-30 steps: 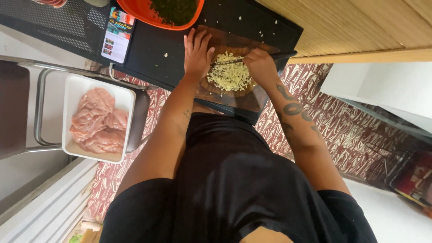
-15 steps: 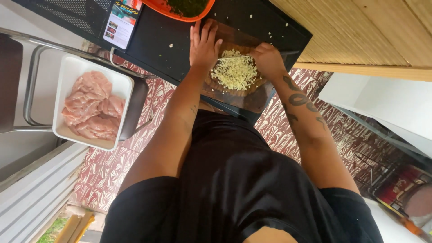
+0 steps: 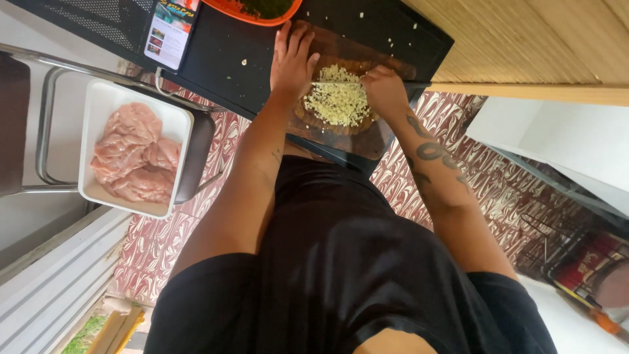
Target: Mincing garlic cloves on a wooden cutting board using a chef's knife at a fast pace.
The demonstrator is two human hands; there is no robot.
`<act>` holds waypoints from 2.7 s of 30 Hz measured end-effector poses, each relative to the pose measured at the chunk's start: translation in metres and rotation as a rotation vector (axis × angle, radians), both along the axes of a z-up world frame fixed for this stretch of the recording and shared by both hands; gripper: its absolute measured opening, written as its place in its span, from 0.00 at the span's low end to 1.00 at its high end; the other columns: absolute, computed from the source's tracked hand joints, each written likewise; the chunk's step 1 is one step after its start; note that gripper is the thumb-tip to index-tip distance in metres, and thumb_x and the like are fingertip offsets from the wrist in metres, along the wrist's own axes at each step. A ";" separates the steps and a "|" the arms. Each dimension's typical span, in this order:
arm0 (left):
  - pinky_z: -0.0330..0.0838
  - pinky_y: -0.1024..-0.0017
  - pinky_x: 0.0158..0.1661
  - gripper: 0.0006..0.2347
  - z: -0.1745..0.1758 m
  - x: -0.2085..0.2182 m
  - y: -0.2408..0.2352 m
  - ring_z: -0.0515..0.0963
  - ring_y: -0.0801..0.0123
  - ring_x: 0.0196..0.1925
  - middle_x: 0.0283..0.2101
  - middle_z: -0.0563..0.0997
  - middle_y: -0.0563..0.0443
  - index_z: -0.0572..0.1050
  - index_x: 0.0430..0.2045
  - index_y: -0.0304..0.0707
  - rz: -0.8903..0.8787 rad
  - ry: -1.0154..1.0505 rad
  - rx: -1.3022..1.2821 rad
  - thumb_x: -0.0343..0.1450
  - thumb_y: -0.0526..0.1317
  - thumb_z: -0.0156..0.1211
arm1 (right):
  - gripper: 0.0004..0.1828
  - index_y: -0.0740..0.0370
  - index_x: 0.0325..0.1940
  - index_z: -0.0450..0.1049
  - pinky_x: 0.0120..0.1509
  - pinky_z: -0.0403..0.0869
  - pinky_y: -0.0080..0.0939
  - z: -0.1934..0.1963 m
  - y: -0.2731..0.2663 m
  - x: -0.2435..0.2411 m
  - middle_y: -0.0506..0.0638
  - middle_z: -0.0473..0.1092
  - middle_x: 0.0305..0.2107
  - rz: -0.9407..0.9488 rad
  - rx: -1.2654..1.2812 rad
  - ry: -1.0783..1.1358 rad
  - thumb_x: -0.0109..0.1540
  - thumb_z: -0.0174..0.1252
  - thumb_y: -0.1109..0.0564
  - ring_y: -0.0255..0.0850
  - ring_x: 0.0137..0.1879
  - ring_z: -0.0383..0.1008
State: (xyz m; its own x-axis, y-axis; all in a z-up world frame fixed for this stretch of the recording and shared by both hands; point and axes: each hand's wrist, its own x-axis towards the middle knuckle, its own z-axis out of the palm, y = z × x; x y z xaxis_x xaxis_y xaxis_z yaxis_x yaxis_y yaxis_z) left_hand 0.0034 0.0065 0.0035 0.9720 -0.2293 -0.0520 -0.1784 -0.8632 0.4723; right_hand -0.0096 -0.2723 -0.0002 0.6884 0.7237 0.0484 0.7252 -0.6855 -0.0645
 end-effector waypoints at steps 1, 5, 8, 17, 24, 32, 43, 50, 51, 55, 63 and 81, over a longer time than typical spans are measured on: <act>0.31 0.49 0.72 0.23 -0.007 0.001 0.002 0.36 0.52 0.74 0.72 0.56 0.47 0.60 0.68 0.37 0.003 -0.008 0.002 0.81 0.50 0.34 | 0.12 0.57 0.26 0.76 0.37 0.70 0.37 0.008 0.004 0.000 0.44 0.71 0.24 0.003 0.002 -0.008 0.42 0.54 0.67 0.41 0.35 0.68; 0.38 0.47 0.71 0.23 -0.009 0.003 0.003 0.40 0.52 0.73 0.69 0.60 0.48 0.62 0.66 0.40 -0.015 -0.041 -0.047 0.81 0.52 0.32 | 0.11 0.57 0.26 0.76 0.36 0.71 0.39 0.006 0.005 -0.009 0.45 0.71 0.23 -0.049 0.045 0.029 0.43 0.54 0.67 0.41 0.34 0.69; 0.42 0.47 0.71 0.24 -0.014 0.004 0.009 0.40 0.53 0.74 0.70 0.58 0.50 0.62 0.67 0.42 -0.005 -0.048 -0.052 0.80 0.54 0.30 | 0.14 0.54 0.31 0.80 0.40 0.72 0.40 0.014 0.010 -0.006 0.45 0.74 0.26 -0.047 0.065 0.020 0.45 0.56 0.64 0.42 0.35 0.71; 0.41 0.48 0.71 0.23 -0.017 0.006 0.005 0.41 0.51 0.74 0.70 0.58 0.48 0.62 0.66 0.39 -0.030 -0.101 -0.057 0.81 0.52 0.32 | 0.13 0.57 0.33 0.81 0.38 0.70 0.41 0.007 0.007 -0.011 0.46 0.72 0.26 -0.070 0.164 -0.061 0.49 0.55 0.64 0.44 0.36 0.70; 0.47 0.47 0.70 0.22 -0.022 0.000 0.008 0.41 0.51 0.74 0.69 0.59 0.50 0.62 0.66 0.41 0.012 -0.051 -0.076 0.81 0.52 0.34 | 0.05 0.57 0.26 0.75 0.41 0.70 0.40 0.017 0.012 -0.012 0.46 0.69 0.23 -0.085 0.071 -0.045 0.49 0.56 0.64 0.43 0.35 0.68; 0.45 0.48 0.70 0.22 -0.026 0.002 0.009 0.43 0.51 0.73 0.69 0.61 0.49 0.64 0.65 0.40 -0.087 -0.131 -0.069 0.81 0.53 0.34 | 0.07 0.55 0.22 0.71 0.35 0.69 0.41 0.006 0.011 -0.029 0.44 0.67 0.21 -0.117 0.084 -0.033 0.45 0.55 0.65 0.43 0.33 0.68; 0.42 0.47 0.71 0.25 -0.016 0.003 0.006 0.42 0.52 0.74 0.68 0.61 0.47 0.64 0.65 0.40 -0.132 -0.166 -0.095 0.80 0.55 0.28 | 0.08 0.58 0.21 0.69 0.33 0.69 0.42 0.010 0.011 -0.050 0.46 0.67 0.21 -0.233 0.145 -0.034 0.45 0.54 0.69 0.45 0.35 0.69; 0.39 0.46 0.71 0.27 -0.017 0.009 -0.002 0.41 0.51 0.74 0.69 0.60 0.46 0.64 0.66 0.38 -0.245 -0.123 -0.082 0.80 0.56 0.28 | 0.08 0.58 0.23 0.73 0.30 0.70 0.42 0.014 0.011 -0.067 0.47 0.70 0.21 -0.321 0.123 0.061 0.44 0.54 0.67 0.43 0.30 0.69; 0.39 0.45 0.71 0.28 -0.021 0.003 -0.004 0.43 0.51 0.74 0.69 0.62 0.45 0.64 0.66 0.37 -0.279 -0.142 -0.080 0.80 0.57 0.29 | 0.10 0.58 0.23 0.73 0.30 0.71 0.42 0.016 0.014 -0.079 0.47 0.71 0.22 -0.331 0.154 0.121 0.46 0.50 0.70 0.41 0.31 0.69; 0.40 0.47 0.71 0.27 -0.016 0.011 -0.003 0.42 0.53 0.74 0.69 0.62 0.48 0.65 0.65 0.40 -0.305 -0.141 -0.101 0.80 0.57 0.27 | 0.12 0.60 0.25 0.79 0.31 0.70 0.42 0.027 0.018 -0.078 0.46 0.71 0.20 -0.351 0.242 0.063 0.46 0.54 0.71 0.44 0.31 0.69; 0.40 0.45 0.71 0.27 -0.014 0.004 0.000 0.43 0.51 0.74 0.68 0.63 0.47 0.66 0.64 0.38 -0.393 -0.085 -0.140 0.80 0.56 0.27 | 0.05 0.60 0.23 0.71 0.32 0.68 0.45 0.028 0.029 -0.110 0.48 0.68 0.22 -0.413 0.136 0.025 0.46 0.54 0.67 0.45 0.32 0.68; 0.31 0.43 0.71 0.27 -0.020 -0.005 -0.006 0.38 0.51 0.75 0.70 0.59 0.47 0.63 0.66 0.40 -0.113 -0.072 -0.087 0.79 0.55 0.25 | 0.18 0.59 0.31 0.82 0.37 0.72 0.37 0.032 0.002 -0.041 0.46 0.75 0.27 -0.177 0.169 -0.081 0.44 0.54 0.72 0.41 0.35 0.72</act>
